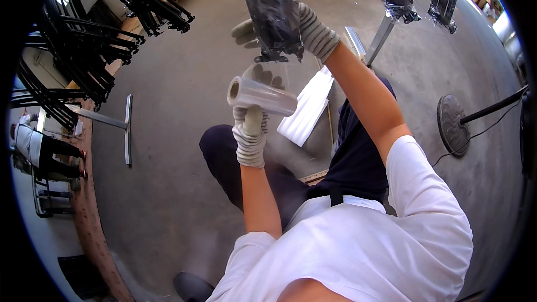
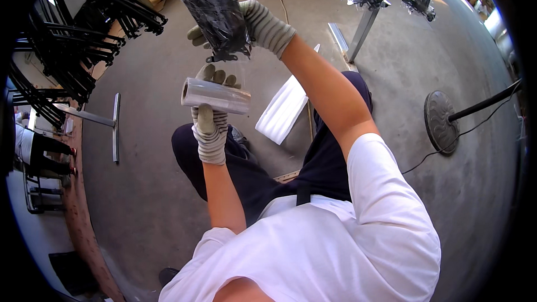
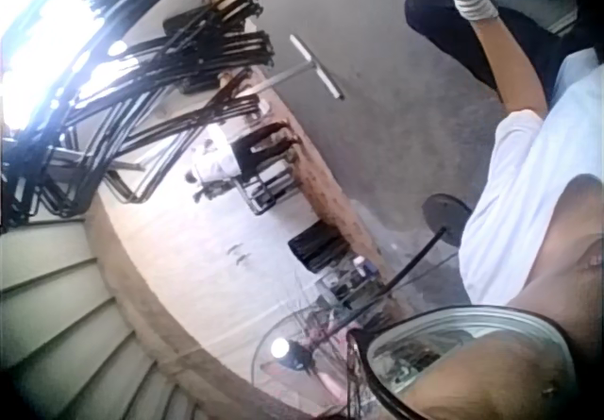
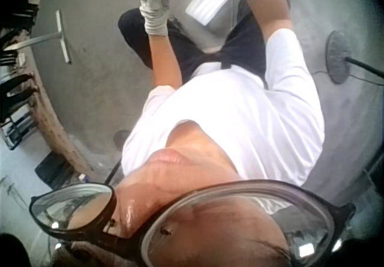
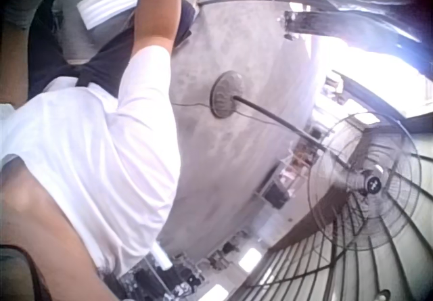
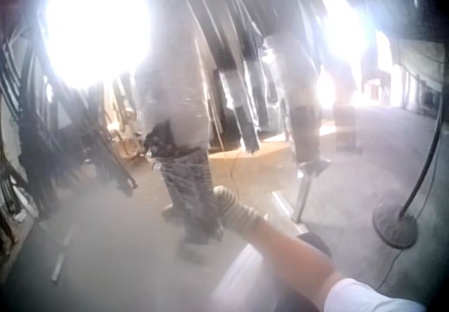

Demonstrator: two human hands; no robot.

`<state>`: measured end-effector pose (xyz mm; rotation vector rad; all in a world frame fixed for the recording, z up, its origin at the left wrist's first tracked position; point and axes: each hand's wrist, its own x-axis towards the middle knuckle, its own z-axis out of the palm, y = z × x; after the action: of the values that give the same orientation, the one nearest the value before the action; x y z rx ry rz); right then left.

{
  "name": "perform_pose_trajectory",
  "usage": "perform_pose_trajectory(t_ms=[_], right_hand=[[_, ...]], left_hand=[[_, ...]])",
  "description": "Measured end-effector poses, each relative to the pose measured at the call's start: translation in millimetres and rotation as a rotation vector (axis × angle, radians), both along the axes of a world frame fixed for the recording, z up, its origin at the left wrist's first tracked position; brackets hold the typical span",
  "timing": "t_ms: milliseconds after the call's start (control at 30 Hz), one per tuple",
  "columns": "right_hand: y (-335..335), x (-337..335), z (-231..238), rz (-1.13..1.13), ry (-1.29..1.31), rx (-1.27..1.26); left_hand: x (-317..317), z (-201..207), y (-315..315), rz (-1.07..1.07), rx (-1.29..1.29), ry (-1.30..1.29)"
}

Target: The person wraps several black bicycle forks hanging from a rack using foam sheets and then secure them by wrapping plastic film around the foam.

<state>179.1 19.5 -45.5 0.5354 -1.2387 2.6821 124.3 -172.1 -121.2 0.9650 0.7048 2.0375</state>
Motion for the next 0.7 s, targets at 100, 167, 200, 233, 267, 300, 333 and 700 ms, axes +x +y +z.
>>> perform_pose_trajectory(t_ms=[100,167,200,233,267,300,333,700], right_hand=[[-23.3,23.4,3.1,-0.56,-0.151,0.217],[-41.8,45.7,1.5,-1.135,-0.161,0.334],[-48.5,55.2,-2.6,-1.422,-0.118,0.343],[-60.6,71.9,-4.0,-1.38,-0.152,0.421],[-78.6,86.8,-0.3,-1.336,-0.184,0.503],[-96.5,95.6,2.0,-1.295,-0.187,0.725],[-112.8,101.2,2.1,-1.234,-0.195,0.943],[-136.2,95.7,-21.3,-1.218,-0.192,0.556]], left_hand=[[-2.3,-7.3,-8.8,0.109,-0.047,0.127],[-2.8,3.9,-14.9,0.136,-0.014,0.248],[-3.0,8.3,-16.6,0.135,-0.011,0.322],[-2.8,11.4,-17.3,0.134,-0.008,0.395],[0.3,12.6,-16.6,0.174,0.006,0.433],[2.7,17.9,-13.3,0.144,0.008,0.489],[5.4,24.8,-12.9,0.117,0.002,0.542],[25.2,46.8,-8.3,0.225,-0.017,0.713]])
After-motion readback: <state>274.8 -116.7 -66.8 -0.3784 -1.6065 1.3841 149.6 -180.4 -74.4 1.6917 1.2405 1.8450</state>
